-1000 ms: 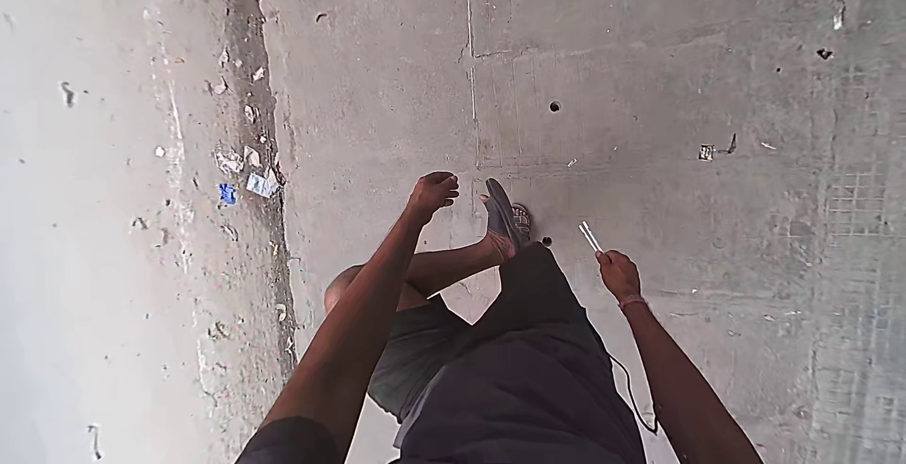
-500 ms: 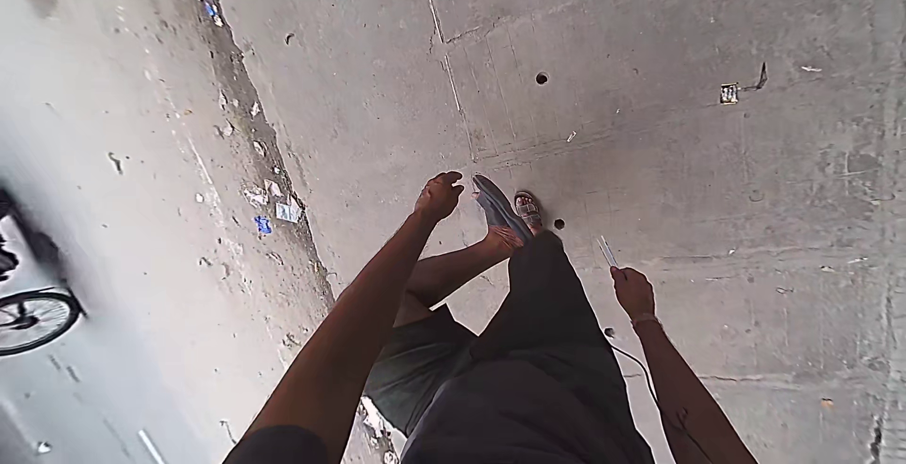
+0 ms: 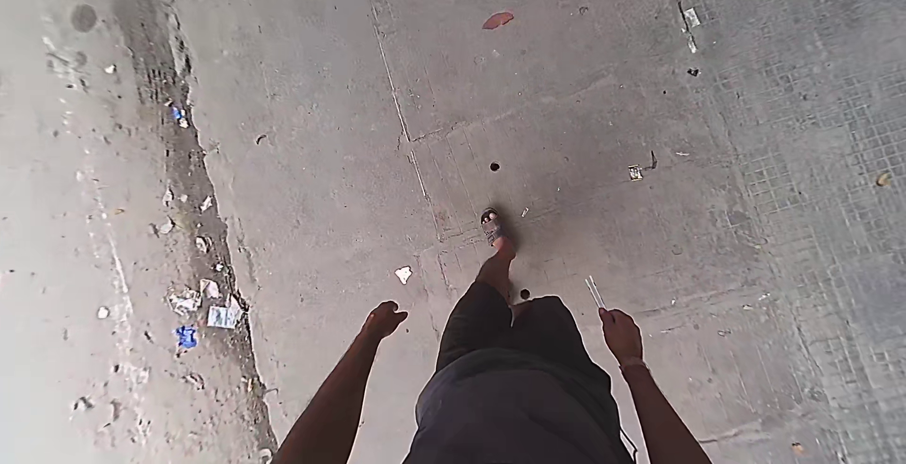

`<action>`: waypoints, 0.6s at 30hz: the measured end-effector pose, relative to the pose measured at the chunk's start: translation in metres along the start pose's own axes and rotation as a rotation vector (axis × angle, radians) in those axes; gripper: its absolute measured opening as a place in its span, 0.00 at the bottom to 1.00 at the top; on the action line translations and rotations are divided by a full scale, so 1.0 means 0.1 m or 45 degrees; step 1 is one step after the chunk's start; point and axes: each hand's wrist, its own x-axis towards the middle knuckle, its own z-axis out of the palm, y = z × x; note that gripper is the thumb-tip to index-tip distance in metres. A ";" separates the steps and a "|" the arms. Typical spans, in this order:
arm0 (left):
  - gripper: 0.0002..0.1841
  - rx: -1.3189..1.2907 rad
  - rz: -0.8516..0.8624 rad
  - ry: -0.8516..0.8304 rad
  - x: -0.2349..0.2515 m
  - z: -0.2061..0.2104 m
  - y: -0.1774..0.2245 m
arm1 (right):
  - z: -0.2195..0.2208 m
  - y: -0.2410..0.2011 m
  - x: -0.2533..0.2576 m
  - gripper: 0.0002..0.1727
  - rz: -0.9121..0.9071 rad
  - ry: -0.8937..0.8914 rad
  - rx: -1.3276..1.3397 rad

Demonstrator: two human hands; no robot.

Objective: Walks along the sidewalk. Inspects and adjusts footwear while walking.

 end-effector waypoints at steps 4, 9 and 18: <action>0.31 -0.069 0.135 0.013 -0.15 -0.13 0.87 | -0.68 -0.01 0.09 0.26 0.000 0.122 -0.017; 0.29 -0.175 0.403 0.212 -0.73 -0.85 2.42 | -1.09 -0.01 0.45 0.27 0.124 0.108 0.083; 0.28 -0.273 0.265 0.502 -0.73 -1.26 4.14 | -2.59 -0.26 1.62 0.27 0.048 -0.086 -0.192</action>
